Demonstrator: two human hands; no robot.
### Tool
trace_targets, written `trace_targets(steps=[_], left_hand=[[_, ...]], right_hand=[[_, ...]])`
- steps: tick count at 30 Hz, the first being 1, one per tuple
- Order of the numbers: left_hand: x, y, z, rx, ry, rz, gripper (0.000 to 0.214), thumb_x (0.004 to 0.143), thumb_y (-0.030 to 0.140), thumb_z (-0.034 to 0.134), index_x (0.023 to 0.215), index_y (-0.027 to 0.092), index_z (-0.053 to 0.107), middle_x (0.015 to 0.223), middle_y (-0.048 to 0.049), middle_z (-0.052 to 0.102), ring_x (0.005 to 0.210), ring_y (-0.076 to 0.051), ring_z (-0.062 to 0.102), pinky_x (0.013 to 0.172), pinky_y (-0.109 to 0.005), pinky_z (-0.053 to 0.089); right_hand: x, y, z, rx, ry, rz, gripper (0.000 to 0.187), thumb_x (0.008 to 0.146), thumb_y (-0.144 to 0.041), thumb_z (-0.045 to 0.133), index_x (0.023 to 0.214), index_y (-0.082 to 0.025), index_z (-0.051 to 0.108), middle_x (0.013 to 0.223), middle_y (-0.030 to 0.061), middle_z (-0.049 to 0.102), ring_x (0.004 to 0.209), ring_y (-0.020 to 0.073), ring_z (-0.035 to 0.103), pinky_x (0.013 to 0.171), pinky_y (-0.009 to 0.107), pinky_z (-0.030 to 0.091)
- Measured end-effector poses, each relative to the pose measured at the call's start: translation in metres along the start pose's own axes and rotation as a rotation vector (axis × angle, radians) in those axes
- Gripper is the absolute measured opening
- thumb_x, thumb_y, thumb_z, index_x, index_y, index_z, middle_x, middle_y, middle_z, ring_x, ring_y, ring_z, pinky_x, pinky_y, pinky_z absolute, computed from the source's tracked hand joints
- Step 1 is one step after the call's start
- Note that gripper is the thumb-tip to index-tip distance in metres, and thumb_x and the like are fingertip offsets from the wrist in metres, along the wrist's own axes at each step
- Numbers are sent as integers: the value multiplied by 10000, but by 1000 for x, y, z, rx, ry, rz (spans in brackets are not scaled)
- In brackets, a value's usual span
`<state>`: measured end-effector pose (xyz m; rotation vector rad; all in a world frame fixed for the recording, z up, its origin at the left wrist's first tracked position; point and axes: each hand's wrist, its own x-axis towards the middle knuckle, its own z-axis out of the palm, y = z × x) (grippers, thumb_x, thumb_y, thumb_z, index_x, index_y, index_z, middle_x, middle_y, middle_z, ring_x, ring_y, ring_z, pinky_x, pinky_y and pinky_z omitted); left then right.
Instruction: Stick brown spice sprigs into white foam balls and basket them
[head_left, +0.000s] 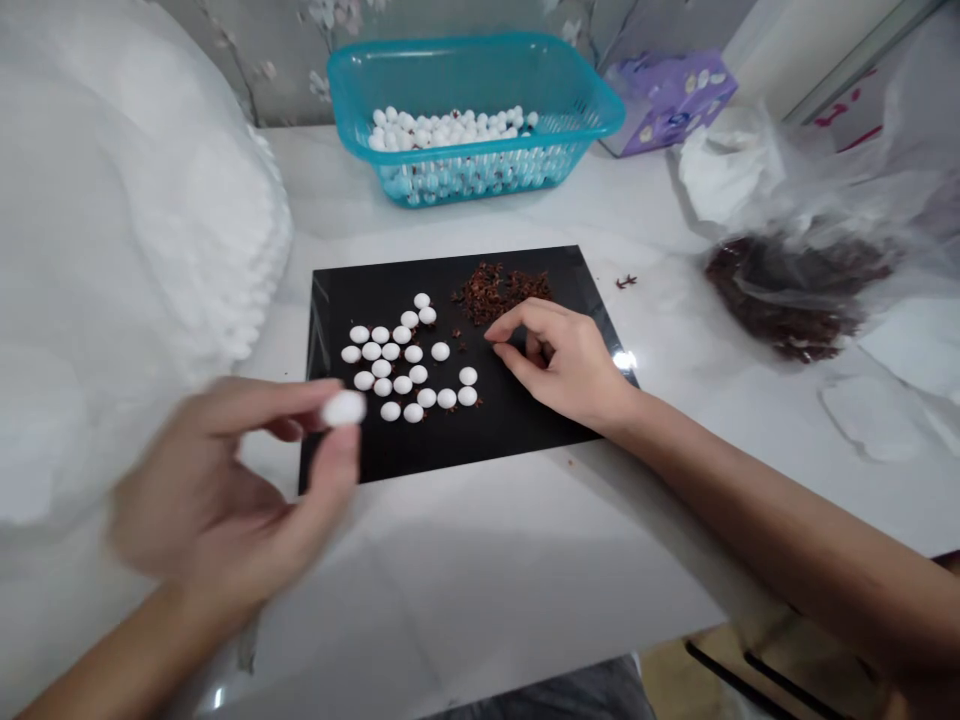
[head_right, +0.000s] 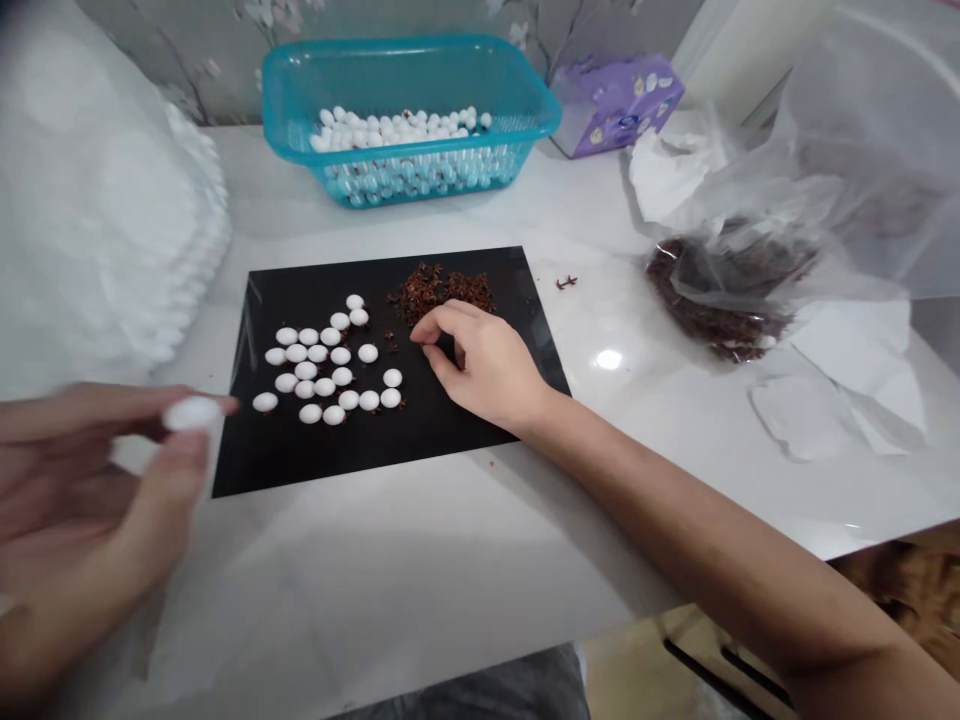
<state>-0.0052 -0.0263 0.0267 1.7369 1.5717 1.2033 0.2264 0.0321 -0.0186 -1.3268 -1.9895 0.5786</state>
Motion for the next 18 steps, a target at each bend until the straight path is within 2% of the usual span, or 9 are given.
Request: trace_targets(steps=[3, 6, 11, 18], left_hand=[[1, -7, 16, 8, -128, 132, 164, 719, 152, 644, 861, 229, 621, 779, 41, 629, 616, -84, 506, 583, -224, 422], [4, -12, 26, 9, -234, 3, 89, 745, 209, 617, 833, 228, 618, 785, 30, 653, 617, -89, 528, 564, -219, 423], [11, -15, 25, -26, -188, -144, 100, 742, 292, 635, 819, 228, 640, 804, 26, 655, 650, -93, 560, 574, -201, 431], [11, -17, 25, -48, -214, -101, 91, 738, 262, 649, 821, 227, 643, 773, 32, 644, 649, -83, 563, 574, -190, 439]], right_hand=[[0, 1, 0, 22, -12, 8, 223, 762, -135, 523, 955, -162, 631, 888, 33, 596, 459, 53, 393, 483, 227, 385], [0, 2, 1, 33, 10, 26, 239, 780, -157, 517, 980, -152, 648, 899, 43, 577, 438, 45, 387, 456, 231, 380], [0, 4, 3, -20, 13, 5, 169, 790, -167, 531, 881, -165, 673, 897, 41, 589, 470, 54, 408, 496, 243, 383], [1, 1, 0, 39, 43, 24, 92, 784, -152, 558, 811, -161, 646, 765, 7, 609, 480, 58, 415, 486, 217, 363]])
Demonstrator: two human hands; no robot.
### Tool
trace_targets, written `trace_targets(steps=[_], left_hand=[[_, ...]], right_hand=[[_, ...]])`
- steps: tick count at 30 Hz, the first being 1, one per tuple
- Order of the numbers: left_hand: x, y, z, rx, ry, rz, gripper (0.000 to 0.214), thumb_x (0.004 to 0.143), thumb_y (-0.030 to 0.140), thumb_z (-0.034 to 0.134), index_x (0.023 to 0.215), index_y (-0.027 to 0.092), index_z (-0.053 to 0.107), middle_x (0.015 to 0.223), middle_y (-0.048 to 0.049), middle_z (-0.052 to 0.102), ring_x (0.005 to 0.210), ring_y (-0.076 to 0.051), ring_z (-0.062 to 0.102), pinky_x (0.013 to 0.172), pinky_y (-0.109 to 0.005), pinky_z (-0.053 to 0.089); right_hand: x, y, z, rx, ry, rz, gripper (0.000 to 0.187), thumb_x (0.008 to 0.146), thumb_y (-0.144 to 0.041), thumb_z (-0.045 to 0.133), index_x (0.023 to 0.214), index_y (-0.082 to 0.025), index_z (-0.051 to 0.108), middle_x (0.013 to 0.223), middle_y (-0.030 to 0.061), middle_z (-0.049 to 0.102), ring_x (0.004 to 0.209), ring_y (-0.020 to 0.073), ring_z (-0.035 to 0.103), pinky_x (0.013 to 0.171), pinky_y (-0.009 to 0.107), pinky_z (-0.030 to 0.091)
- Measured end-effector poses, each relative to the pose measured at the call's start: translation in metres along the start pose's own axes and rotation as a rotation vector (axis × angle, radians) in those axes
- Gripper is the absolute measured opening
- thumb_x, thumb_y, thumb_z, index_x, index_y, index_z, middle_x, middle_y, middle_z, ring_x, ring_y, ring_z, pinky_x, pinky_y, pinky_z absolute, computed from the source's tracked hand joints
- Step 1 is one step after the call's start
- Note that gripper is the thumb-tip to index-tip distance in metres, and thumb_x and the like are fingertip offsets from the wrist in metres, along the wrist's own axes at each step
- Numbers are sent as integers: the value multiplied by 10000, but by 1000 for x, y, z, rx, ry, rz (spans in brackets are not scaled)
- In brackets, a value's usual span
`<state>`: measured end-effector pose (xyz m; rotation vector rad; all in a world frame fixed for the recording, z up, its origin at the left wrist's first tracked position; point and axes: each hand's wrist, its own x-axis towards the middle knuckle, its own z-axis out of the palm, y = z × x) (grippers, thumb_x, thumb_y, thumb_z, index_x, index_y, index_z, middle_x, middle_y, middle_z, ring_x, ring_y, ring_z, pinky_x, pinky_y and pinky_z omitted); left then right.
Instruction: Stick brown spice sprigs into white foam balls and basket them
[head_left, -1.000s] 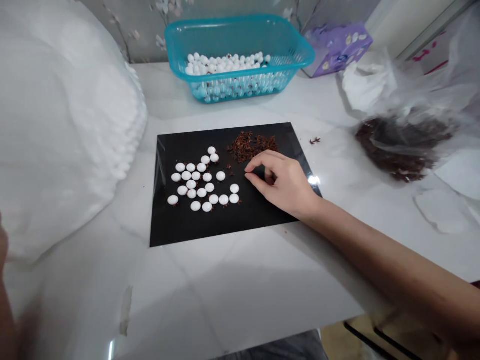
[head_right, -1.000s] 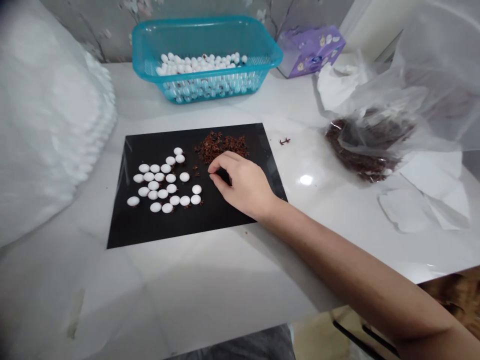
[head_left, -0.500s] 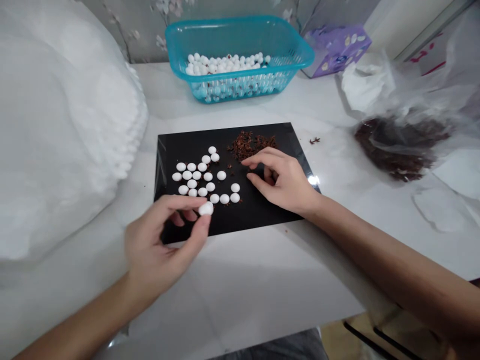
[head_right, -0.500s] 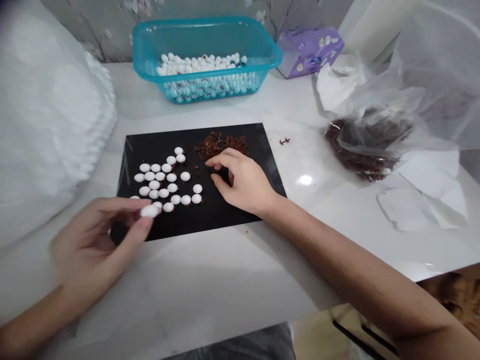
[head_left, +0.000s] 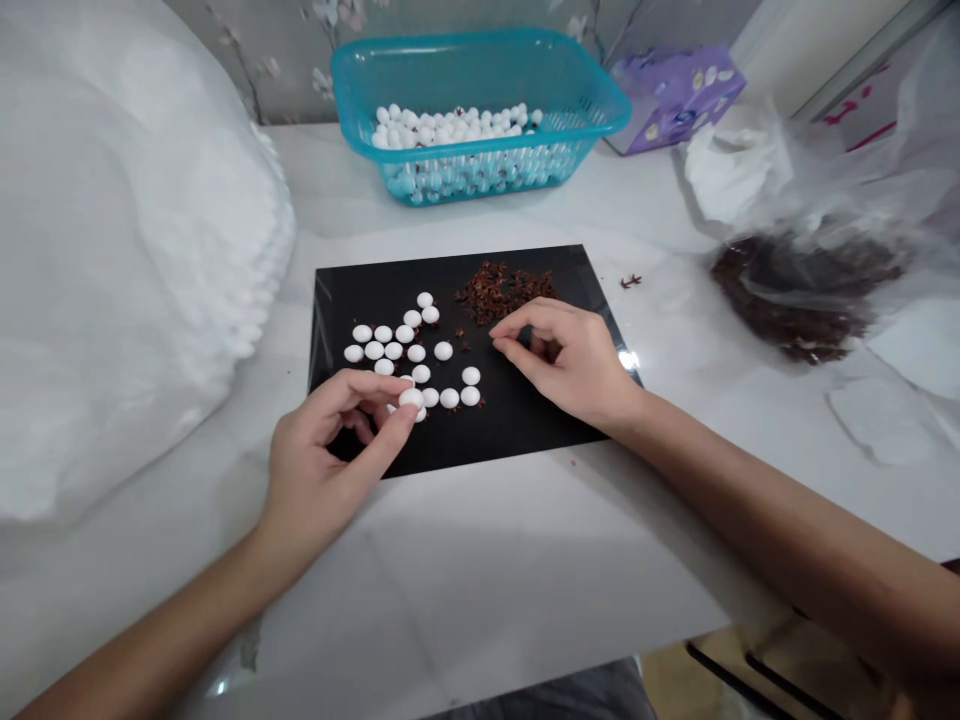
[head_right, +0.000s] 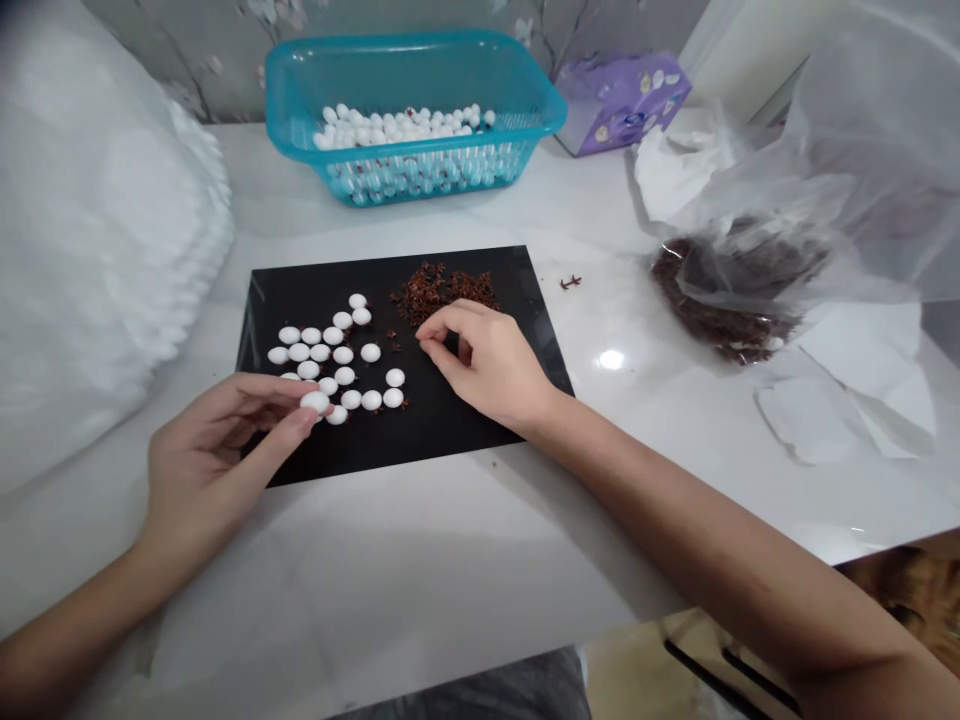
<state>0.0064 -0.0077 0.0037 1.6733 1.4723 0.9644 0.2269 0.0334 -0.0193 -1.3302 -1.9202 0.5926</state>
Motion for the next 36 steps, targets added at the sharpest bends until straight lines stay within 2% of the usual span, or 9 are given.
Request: trace_targets(steps=[5, 8, 12, 19, 24, 30, 36], left_hand=[[0, 0, 0, 17, -2, 20, 76, 748, 233, 643, 823, 228, 628, 772, 44, 641, 645, -66, 555, 568, -170, 432], [1, -1, -1, 11, -11, 26, 76, 753, 233, 639, 829, 232, 629, 773, 45, 640, 641, -63, 558, 560, -165, 432], [1, -1, -1, 15, -17, 28, 76, 756, 245, 638, 831, 232, 631, 757, 47, 637, 626, -59, 555, 550, -161, 431], [2, -2, -2, 33, -32, 34, 79, 757, 243, 641, 835, 235, 632, 746, 51, 631, 625, -56, 548, 551, -158, 427], [2, -2, -1, 27, -32, 43, 73, 755, 238, 644, 827, 234, 630, 754, 52, 633, 624, -54, 550, 552, -153, 428], [2, -2, -2, 19, -26, 45, 74, 760, 242, 640, 834, 246, 634, 770, 56, 639, 626, -49, 546, 561, -145, 437], [2, -1, -1, 29, -23, 44, 71, 759, 244, 639, 829, 247, 633, 773, 55, 647, 628, -51, 550, 555, -143, 438]], right_hand=[[-1, -5, 0, 136, 16, 54, 74, 773, -181, 588, 806, -158, 651, 722, -3, 624, 455, 47, 398, 452, 210, 334], [-2, -10, 1, 248, 19, 147, 70, 763, -208, 609, 790, -150, 639, 747, 0, 624, 424, 30, 371, 415, 208, 310], [-3, -15, 3, 384, -20, 261, 94, 769, -237, 610, 792, -146, 616, 800, 14, 619, 402, 20, 403, 383, 198, 323], [-3, -12, 5, 330, 61, 185, 40, 764, -192, 609, 780, -156, 609, 771, -6, 572, 457, 19, 402, 406, 181, 315], [-2, -14, 5, 383, 98, 246, 39, 758, -194, 610, 766, -157, 600, 782, -1, 583, 459, 25, 436, 391, 178, 339], [0, -15, 1, 490, 114, 370, 74, 711, -200, 649, 732, -146, 604, 737, 3, 596, 408, 22, 420, 327, 166, 313], [-1, -15, 1, 469, 94, 354, 58, 702, -171, 655, 703, -138, 607, 735, 3, 611, 401, 10, 412, 343, 157, 326]])
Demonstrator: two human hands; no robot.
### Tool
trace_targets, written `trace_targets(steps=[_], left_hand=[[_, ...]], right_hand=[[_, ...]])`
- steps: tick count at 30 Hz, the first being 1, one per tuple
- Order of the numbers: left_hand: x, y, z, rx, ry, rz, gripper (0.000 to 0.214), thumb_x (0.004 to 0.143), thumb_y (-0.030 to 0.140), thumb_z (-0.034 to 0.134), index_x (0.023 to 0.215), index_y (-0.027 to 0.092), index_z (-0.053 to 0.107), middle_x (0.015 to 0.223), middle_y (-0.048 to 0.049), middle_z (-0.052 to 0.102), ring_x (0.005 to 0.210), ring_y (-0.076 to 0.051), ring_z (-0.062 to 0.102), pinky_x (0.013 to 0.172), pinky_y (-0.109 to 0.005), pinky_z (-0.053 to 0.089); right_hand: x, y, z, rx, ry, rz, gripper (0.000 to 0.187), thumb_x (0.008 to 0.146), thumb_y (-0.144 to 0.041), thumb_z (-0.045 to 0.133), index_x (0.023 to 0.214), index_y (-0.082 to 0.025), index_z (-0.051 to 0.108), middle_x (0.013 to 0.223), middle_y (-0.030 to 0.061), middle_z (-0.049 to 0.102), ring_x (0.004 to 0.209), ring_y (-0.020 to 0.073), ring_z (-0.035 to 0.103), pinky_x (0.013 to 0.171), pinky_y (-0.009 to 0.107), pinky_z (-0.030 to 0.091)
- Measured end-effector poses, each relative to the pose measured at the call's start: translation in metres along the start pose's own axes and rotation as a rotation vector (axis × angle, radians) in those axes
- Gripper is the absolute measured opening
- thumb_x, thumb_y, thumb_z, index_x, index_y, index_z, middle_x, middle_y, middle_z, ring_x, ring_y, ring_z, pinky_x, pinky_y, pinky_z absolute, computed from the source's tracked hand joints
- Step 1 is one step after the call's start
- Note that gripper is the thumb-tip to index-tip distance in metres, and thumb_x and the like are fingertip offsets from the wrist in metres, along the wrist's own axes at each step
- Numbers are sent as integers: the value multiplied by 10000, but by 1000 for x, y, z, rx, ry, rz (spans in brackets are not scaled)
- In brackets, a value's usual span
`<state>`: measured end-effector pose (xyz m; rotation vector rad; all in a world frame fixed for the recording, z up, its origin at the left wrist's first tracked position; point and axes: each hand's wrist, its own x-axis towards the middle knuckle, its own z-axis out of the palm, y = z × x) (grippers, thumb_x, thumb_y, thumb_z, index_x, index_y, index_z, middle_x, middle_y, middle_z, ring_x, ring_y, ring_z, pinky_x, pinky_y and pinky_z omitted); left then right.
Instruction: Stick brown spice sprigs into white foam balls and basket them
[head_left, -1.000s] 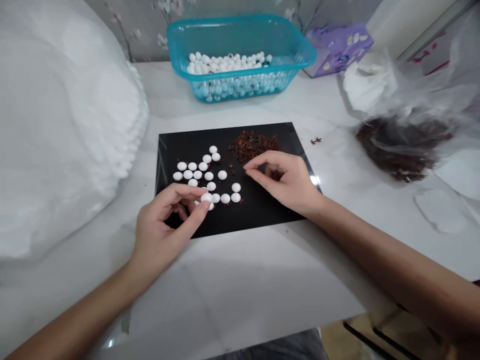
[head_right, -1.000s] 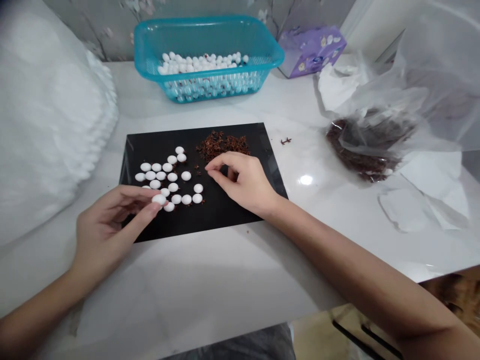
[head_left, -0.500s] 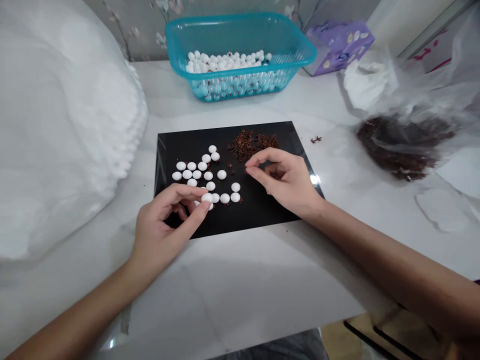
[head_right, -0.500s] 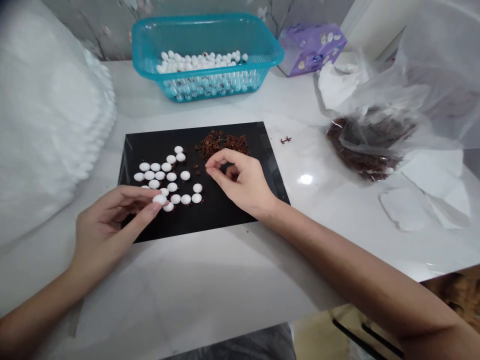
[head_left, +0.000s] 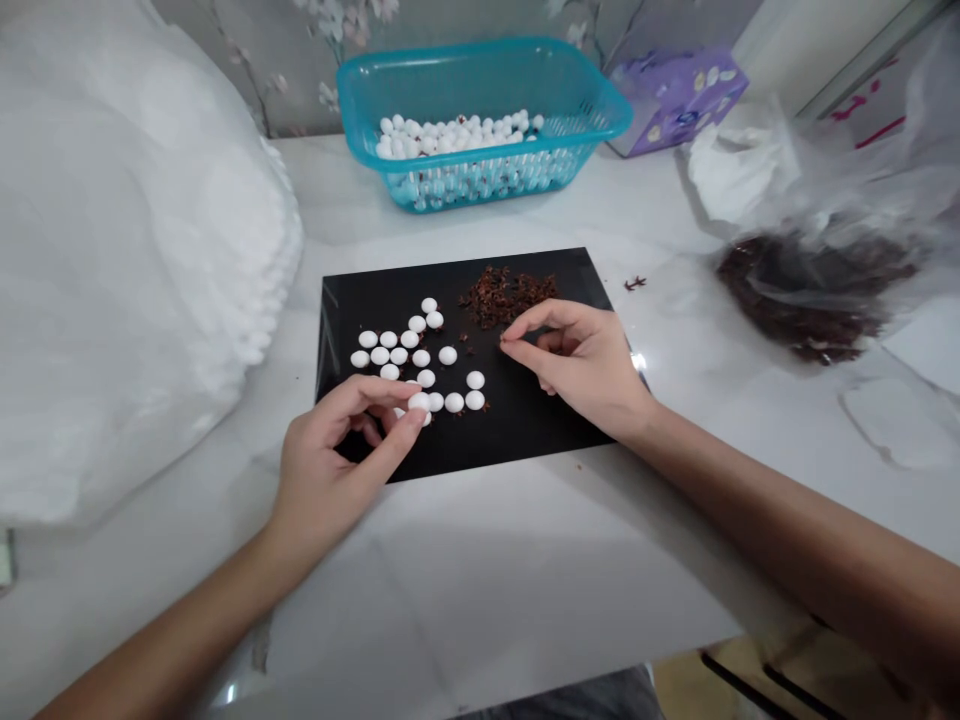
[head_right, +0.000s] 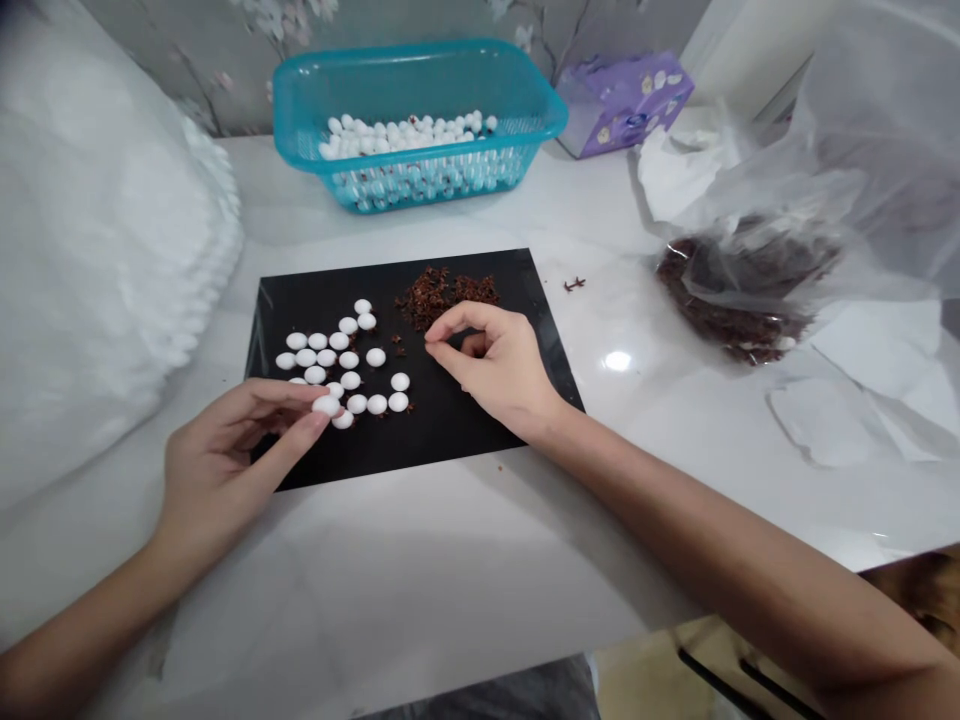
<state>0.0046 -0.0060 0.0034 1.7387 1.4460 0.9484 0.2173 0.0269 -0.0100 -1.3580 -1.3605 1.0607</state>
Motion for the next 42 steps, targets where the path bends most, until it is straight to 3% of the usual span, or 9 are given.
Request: trace_targets(steps=[7, 11, 14, 17, 31, 42], left_hand=[[1, 1, 0, 35, 13, -12, 71, 750, 260, 642, 816, 234, 642, 764, 44, 653, 607, -60, 551, 546, -158, 453], [1, 3, 0, 32, -16, -14, 97, 732, 265, 658, 825, 239, 666, 752, 42, 664, 586, -64, 560, 534, -164, 464], [0, 3, 0, 11, -52, -22, 131, 721, 266, 674, 850, 248, 683, 771, 37, 677, 592, -68, 572, 553, -169, 482], [-1, 2, -1, -14, -44, -36, 236, 710, 281, 688, 946, 271, 686, 785, 34, 690, 634, -83, 598, 605, -186, 510], [-1, 0, -4, 35, -94, 17, 186, 708, 272, 698, 874, 358, 709, 754, 70, 708, 599, -78, 605, 527, -172, 476], [-3, -2, -6, 8, -117, -1, 154, 702, 274, 702, 839, 343, 713, 863, 49, 723, 716, -120, 658, 621, -214, 535]], right_hand=[[-3, -2, 2, 52, -67, 31, 126, 735, -255, 658, 772, -140, 619, 613, -29, 555, 379, 21, 419, 330, 154, 335], [-15, -8, 10, 162, -184, 1, 149, 759, -272, 645, 831, -153, 592, 663, -24, 586, 388, 16, 415, 349, 155, 350], [-27, -11, 17, 313, -303, 6, 288, 736, -250, 677, 958, -193, 502, 765, -19, 625, 422, 20, 426, 370, 154, 350], [-33, -12, 22, 387, -389, 34, 358, 713, -241, 701, 943, -211, 428, 741, -29, 625, 425, 24, 413, 387, 161, 329], [-33, -9, 22, 355, -381, -44, 294, 733, -250, 687, 796, -199, 404, 779, -9, 636, 423, 17, 369, 396, 175, 303], [-33, -8, 21, 273, -378, -34, 269, 712, -253, 700, 742, -194, 439, 706, -37, 545, 445, 31, 402, 408, 189, 320]])
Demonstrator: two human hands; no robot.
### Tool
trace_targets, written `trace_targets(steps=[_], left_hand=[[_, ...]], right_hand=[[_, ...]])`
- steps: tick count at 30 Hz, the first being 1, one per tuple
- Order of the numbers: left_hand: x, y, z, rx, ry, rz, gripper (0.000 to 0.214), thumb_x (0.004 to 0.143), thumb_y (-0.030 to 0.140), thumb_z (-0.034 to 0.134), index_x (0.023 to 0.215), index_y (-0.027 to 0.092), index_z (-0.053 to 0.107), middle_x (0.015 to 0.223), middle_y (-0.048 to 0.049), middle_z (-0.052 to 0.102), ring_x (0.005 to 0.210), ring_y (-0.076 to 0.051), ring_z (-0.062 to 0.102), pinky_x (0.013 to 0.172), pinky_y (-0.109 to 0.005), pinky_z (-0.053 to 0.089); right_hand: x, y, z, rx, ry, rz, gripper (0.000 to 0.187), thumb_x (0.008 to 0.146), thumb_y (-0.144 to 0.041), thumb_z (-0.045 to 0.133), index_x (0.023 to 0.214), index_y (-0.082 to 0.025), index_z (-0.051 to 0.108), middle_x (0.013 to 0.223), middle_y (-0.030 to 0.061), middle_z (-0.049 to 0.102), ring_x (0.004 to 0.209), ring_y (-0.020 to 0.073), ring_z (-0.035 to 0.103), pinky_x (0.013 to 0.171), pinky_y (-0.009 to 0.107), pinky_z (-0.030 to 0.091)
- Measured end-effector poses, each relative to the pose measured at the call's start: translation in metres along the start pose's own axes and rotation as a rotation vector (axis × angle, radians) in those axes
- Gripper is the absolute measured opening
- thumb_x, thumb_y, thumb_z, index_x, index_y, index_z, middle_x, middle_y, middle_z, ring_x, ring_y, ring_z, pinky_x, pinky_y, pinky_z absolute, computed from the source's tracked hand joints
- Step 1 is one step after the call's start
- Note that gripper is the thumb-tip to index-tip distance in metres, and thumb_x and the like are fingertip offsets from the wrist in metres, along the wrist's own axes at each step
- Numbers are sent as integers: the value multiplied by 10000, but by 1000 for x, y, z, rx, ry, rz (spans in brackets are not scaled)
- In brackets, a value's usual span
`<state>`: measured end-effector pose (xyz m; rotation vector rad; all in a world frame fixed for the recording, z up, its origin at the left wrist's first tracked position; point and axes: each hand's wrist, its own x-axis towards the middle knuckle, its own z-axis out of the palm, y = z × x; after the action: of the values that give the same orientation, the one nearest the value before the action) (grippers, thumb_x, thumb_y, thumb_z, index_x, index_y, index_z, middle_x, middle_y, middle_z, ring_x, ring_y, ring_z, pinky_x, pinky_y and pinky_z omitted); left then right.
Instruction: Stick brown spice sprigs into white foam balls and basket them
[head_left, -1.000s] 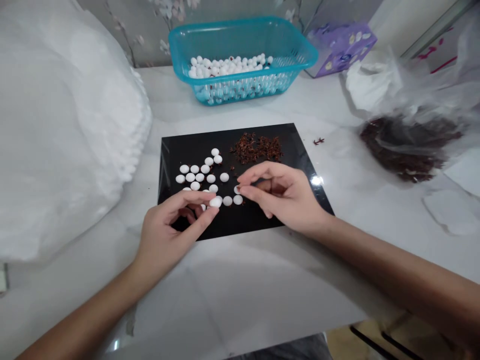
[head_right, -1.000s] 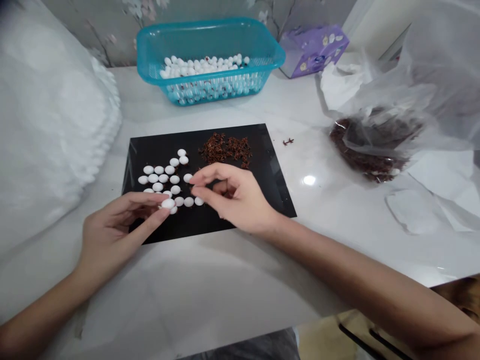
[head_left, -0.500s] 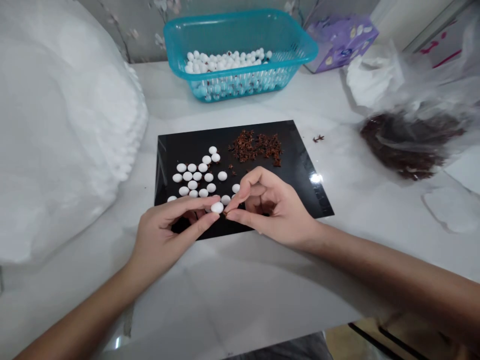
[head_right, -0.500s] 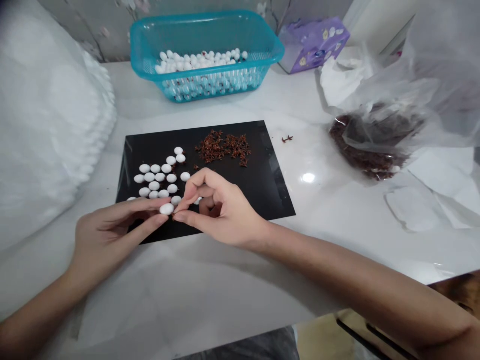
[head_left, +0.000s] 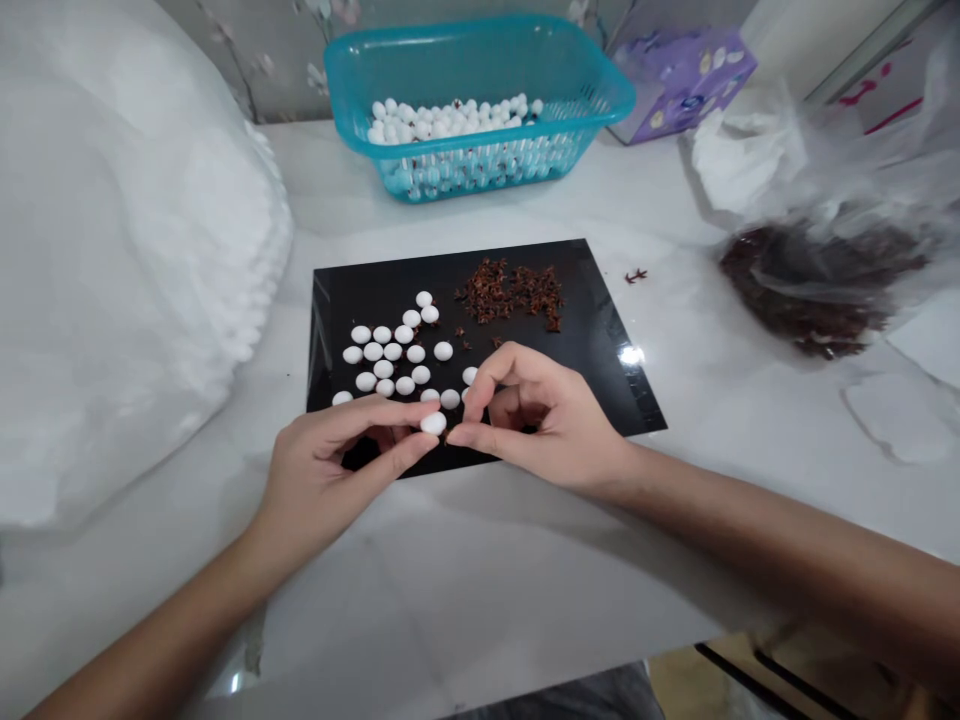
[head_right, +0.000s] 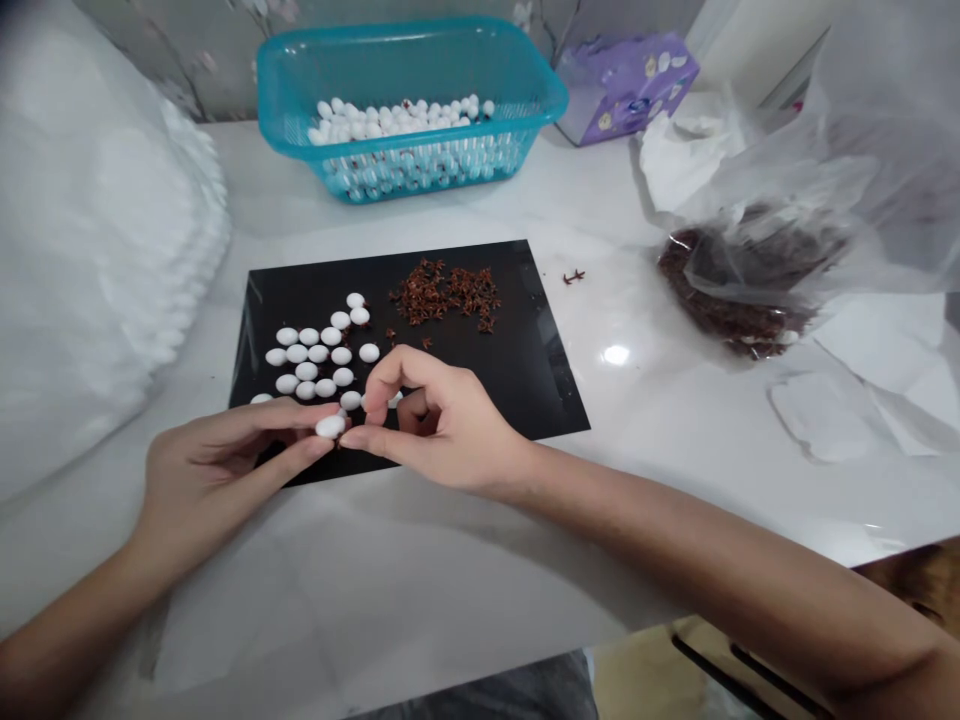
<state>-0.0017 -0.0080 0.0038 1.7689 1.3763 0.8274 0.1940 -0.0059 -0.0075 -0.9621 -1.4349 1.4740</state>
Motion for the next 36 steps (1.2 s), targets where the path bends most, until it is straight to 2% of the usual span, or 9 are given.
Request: trace_targets(steps=[4, 13, 20, 25, 28, 30, 32, 34, 36], left_hand=[[0, -1, -1, -27, -17, 5, 152, 694, 266, 709, 830, 332, 715, 824, 44, 721, 702, -119, 652, 641, -221, 540], [2, -3, -3, -135, -102, 13, 178, 676, 214, 718, 809, 332, 722, 755, 39, 712, 664, -113, 645, 600, -204, 528], [3, -3, -4, -103, -126, 19, 135, 682, 236, 708, 794, 310, 721, 715, 32, 697, 624, -123, 627, 569, -225, 512], [5, -4, -11, 29, -116, 130, 151, 721, 239, 676, 851, 313, 692, 774, 57, 690, 644, -106, 609, 598, -222, 484], [10, -6, -24, 188, 19, 171, 167, 763, 245, 640, 920, 299, 656, 858, 71, 666, 703, -97, 576, 669, -215, 455], [16, -7, -34, 321, 170, 118, 150, 800, 288, 597, 946, 274, 628, 895, 65, 637, 697, -87, 528, 666, -210, 422], [23, -9, -45, 432, 258, 15, 176, 832, 350, 540, 965, 251, 599, 913, 47, 599, 675, -89, 483, 608, -214, 385], [28, -10, -53, 549, 241, -54, 201, 851, 374, 491, 964, 233, 578, 887, 24, 555, 679, -106, 458, 572, -229, 349], [32, -12, -56, 695, 168, -63, 181, 853, 358, 471, 914, 221, 572, 810, 7, 515, 731, -139, 459, 584, -251, 322]], right_hand=[[0, -1, 0, -26, -25, 53, 267, 713, -284, 695, 713, -191, 445, 618, -56, 497, 435, 34, 379, 406, 185, 314], [3, -1, -2, 6, -69, 115, 305, 664, -313, 736, 681, -176, 464, 596, -62, 474, 456, 32, 390, 421, 169, 339], [5, -1, -1, -9, -84, 127, 333, 644, -360, 744, 665, -172, 471, 571, -68, 447, 456, 30, 366, 399, 161, 311], [4, -7, -4, -140, -59, 101, 303, 676, -348, 718, 653, -172, 472, 556, -63, 457, 443, 30, 338, 391, 168, 282], [10, -9, -15, -218, 72, 42, 260, 704, -328, 692, 664, -171, 489, 540, -67, 433, 440, 35, 341, 402, 177, 277], [16, -6, -25, -335, 226, 3, 189, 732, -293, 661, 706, -166, 524, 586, -54, 450, 454, 38, 353, 418, 186, 281], [22, -2, -35, -491, 305, -5, 99, 748, -228, 627, 800, -163, 574, 646, -44, 465, 463, 39, 355, 439, 197, 294], [25, 3, -42, -626, 284, -12, 143, 751, -168, 596, 893, -166, 611, 684, -37, 474, 467, 42, 353, 469, 211, 316], [26, 6, -44, -714, 237, -47, 181, 750, -138, 580, 918, -170, 641, 696, -30, 481, 476, 49, 361, 501, 223, 339]])
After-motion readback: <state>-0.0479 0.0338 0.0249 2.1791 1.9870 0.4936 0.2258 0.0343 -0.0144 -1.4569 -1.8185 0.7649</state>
